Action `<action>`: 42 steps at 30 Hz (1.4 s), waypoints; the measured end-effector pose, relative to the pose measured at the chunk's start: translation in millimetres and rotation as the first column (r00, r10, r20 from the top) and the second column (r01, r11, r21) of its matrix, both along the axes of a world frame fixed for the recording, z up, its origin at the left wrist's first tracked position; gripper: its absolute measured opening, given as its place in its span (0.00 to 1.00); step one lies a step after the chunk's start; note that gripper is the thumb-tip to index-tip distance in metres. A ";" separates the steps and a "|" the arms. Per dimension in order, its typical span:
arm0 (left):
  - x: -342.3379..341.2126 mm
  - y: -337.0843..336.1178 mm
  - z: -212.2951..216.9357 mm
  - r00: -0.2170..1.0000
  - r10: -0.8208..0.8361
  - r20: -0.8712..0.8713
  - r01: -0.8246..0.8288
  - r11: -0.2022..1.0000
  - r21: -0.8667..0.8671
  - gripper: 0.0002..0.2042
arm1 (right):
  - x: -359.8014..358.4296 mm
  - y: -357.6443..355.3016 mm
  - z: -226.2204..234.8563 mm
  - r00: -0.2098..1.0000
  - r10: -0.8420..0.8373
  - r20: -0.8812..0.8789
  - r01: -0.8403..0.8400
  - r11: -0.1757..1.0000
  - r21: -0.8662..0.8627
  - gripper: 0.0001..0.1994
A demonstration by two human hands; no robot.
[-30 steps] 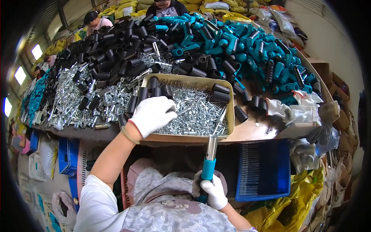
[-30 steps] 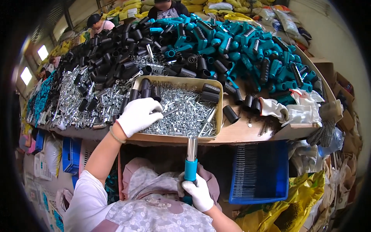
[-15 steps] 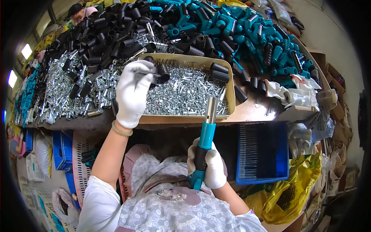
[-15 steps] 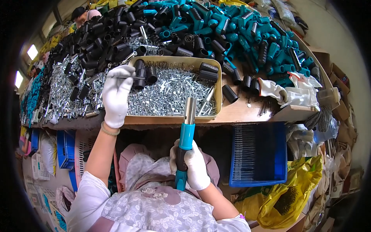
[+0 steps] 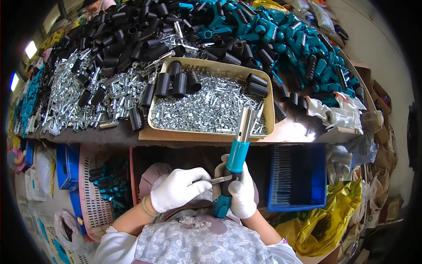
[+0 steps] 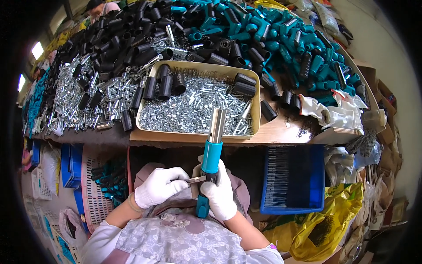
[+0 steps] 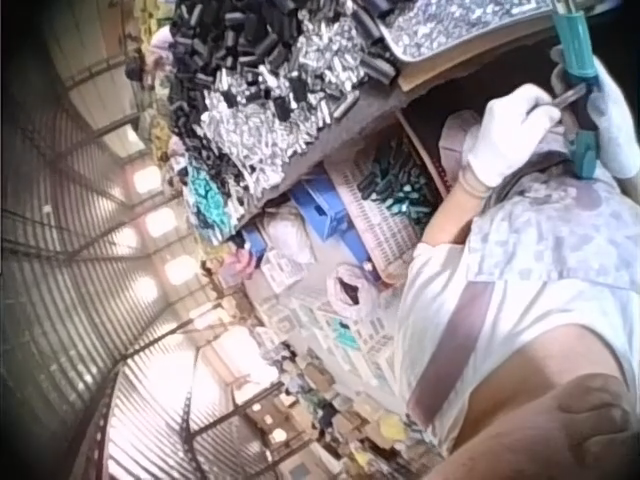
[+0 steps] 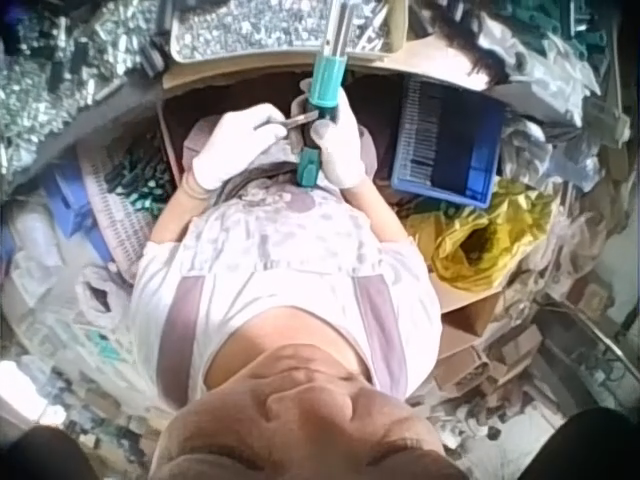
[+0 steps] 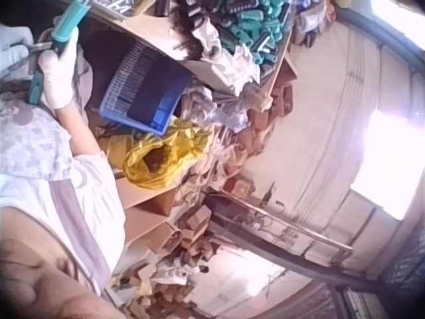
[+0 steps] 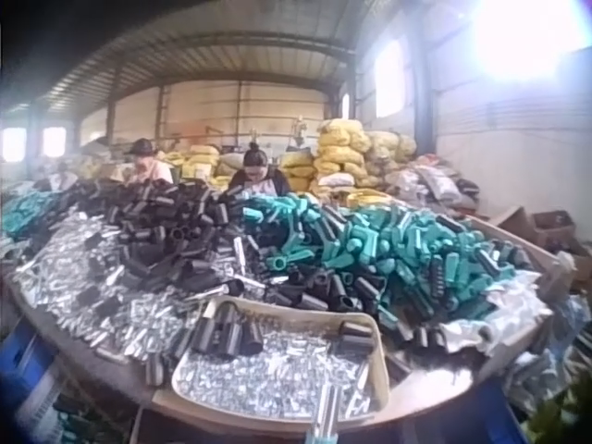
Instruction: Assembling plastic tool handles with internal components like springs and metal shafts.
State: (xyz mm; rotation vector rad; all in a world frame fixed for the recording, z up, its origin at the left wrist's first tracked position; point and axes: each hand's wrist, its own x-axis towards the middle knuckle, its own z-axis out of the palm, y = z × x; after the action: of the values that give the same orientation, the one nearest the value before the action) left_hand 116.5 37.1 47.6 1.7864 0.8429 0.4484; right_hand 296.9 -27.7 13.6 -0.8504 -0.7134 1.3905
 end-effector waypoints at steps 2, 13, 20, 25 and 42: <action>-2.5 1.0 2.7 0.999 -0.017 -0.030 0.014 0.996 -0.087 0.09 | -0.7 -1.4 8.5 1.000 0.022 -0.007 -0.023 0.999 -0.036 0.37; -10.8 8.0 -9.9 0.980 -0.153 0.131 0.162 0.985 -0.064 0.11 | -8.4 -3.2 14.6 0.997 0.024 0.073 -0.019 0.997 -0.070 0.30; 0.3 -10.7 -29.9 0.933 0.075 0.352 0.024 0.963 -0.270 0.15 | -14.3 -3.3 3.8 0.980 -0.149 0.129 0.144 0.988 0.050 0.27; 19.4 -28.2 -42.0 0.826 0.295 0.481 -0.088 0.910 -0.406 0.08 | -15.8 4.6 -0.5 0.899 -0.333 0.285 0.311 0.943 0.120 0.25; 23.1 105.0 3.5 0.906 0.254 0.339 -0.406 0.294 0.865 0.11 | -34.3 -1.4 -19.3 0.945 -0.284 0.161 0.268 0.957 0.109 0.25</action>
State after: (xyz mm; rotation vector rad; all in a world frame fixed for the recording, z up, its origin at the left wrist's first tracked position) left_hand 139.6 142.1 51.1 2.5534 0.9347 1.6010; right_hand 262.6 -29.0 -5.8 -0.9729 -0.7508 1.0360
